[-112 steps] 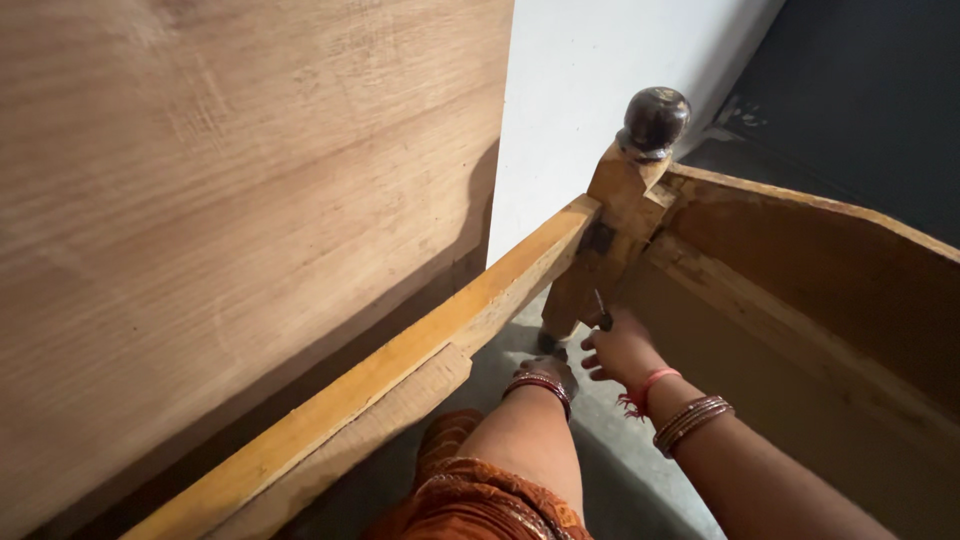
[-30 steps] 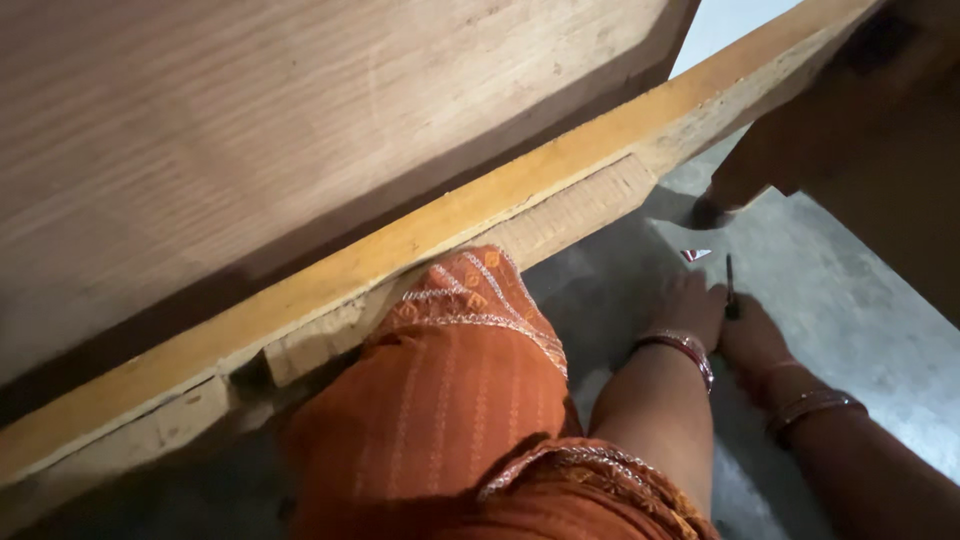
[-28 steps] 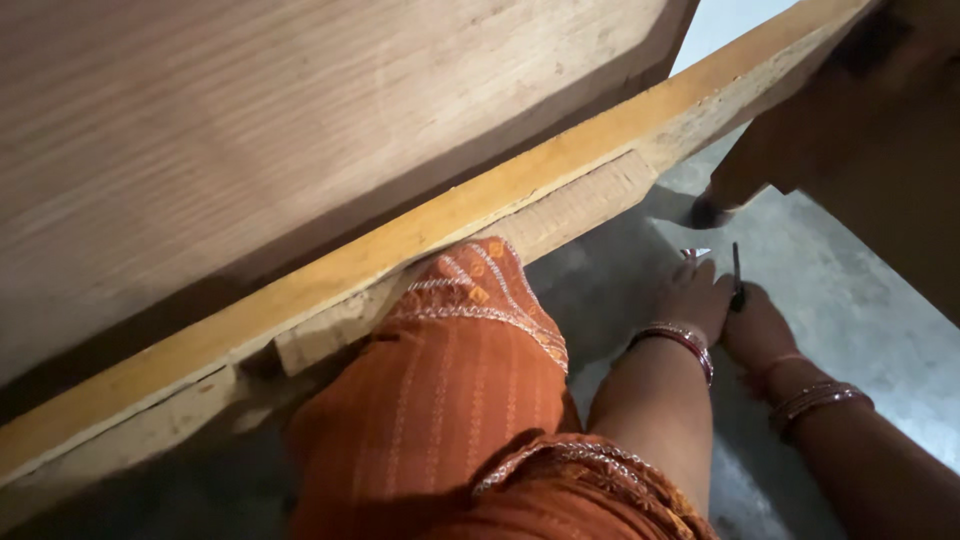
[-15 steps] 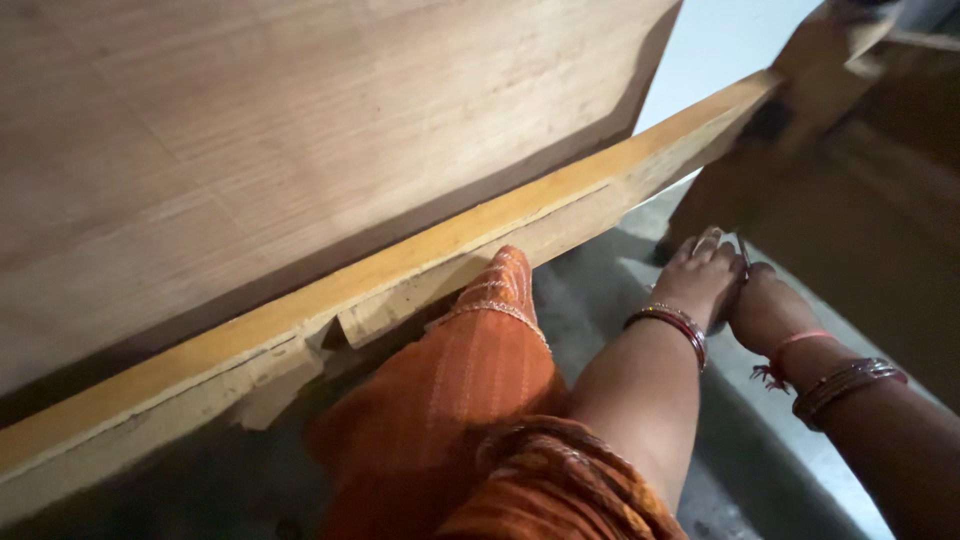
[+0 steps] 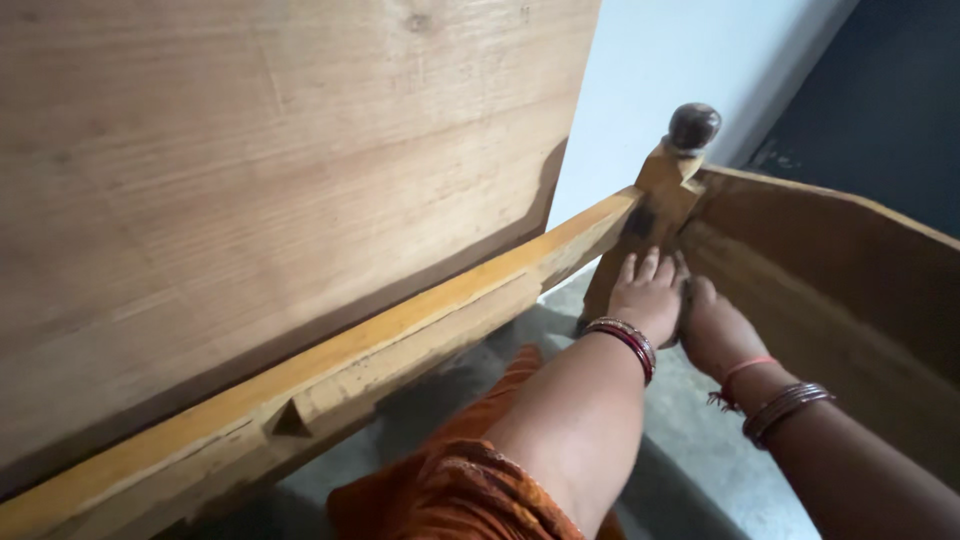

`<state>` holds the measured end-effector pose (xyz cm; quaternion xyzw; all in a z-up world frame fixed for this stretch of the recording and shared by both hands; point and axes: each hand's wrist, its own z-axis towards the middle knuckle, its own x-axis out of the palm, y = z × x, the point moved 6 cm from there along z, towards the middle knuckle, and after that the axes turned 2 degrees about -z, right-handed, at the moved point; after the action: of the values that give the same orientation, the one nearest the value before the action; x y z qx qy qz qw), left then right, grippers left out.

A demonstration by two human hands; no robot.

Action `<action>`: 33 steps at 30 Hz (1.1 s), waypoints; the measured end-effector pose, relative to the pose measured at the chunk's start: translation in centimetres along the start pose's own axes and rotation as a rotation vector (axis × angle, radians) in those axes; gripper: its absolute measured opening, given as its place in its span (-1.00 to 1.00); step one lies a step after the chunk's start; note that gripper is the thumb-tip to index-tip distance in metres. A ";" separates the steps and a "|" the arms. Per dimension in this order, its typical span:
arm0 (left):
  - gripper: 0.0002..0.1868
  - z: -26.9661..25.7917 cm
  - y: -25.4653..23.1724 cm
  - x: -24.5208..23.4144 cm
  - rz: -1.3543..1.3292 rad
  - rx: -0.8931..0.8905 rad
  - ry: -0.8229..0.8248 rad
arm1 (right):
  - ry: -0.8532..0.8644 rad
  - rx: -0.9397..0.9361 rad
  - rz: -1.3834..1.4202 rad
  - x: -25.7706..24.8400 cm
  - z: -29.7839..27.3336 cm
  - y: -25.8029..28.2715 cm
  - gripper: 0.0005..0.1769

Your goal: The person removes wooden slats from a bed frame, then uses a screwdriver and pliers to loosen and remove screws from the frame joints. The person works on multiple corners of the frame, using both hands to stabilize and manipulate the tools.

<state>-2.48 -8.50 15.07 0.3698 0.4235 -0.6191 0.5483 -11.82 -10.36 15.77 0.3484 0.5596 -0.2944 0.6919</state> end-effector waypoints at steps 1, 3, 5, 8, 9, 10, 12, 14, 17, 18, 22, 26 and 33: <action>-0.43 -0.2 0.1 0.8 0.000 0.007 0.064 | 0.030 0.049 -0.005 0.0 -0.2 -0.3 -0.57; -0.40 -0.2 0.1 1.8 -0.004 0.032 0.142 | 0.095 0.141 -0.013 0.0 -1.0 -0.4 -0.65; -0.34 0.4 0.8 2.0 0.000 0.056 0.169 | 0.052 0.132 0.012 -1.7 -0.8 0.1 -0.57; -0.46 0.3 1.2 1.6 -0.016 0.022 0.031 | 0.078 0.217 -0.006 -2.7 -0.9 0.4 -0.47; -0.46 0.1 1.3 1.6 -0.002 0.013 0.015 | 0.101 0.264 -0.027 -2.8 -0.9 0.2 -0.45; -0.47 0.1 1.1 1.5 0.007 0.009 -0.004 | 0.099 0.278 -0.029 -2.9 -0.8 0.1 -0.44; -0.47 -0.1 0.8 1.1 -0.050 -0.019 -0.035 | 0.093 0.307 -0.036 -3.0 -0.6 -0.5 -0.42; -0.47 0.1 0.6 0.3 -0.185 -0.066 -0.063 | 0.038 0.308 0.031 -3.0 -0.2 -1.0 -0.44; -0.31 1.6 0.6 1.0 -0.732 -0.353 0.162 | -0.070 0.253 0.111 -3.6 0.6 -1.4 -0.44; -0.31 1.8 0.6 1.0 -0.838 -0.394 0.133 | -0.105 0.220 0.139 -3.8 0.8 -1.1 -0.43; -0.30 3.2 -0.5 2.1 -1.235 -0.469 -0.059 | 0.000 0.557 0.714 -3.5 0.4 -2.2 -0.50; -0.44 4.8 -1.3 4.6 -1.382 -0.387 -0.122 | 0.069 0.595 0.684 -3.9 0.0 -2.9 -0.49; -0.46 4.9 0.0 7.4 -1.650 -0.478 -0.114 | 0.045 0.403 0.941 -0.4 2.2 -4.0 -0.67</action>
<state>-3.34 -15.74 10.00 -0.2133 0.6475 -0.7316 0.0064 -13.84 -14.49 15.89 0.6953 0.2889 -0.0456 0.6565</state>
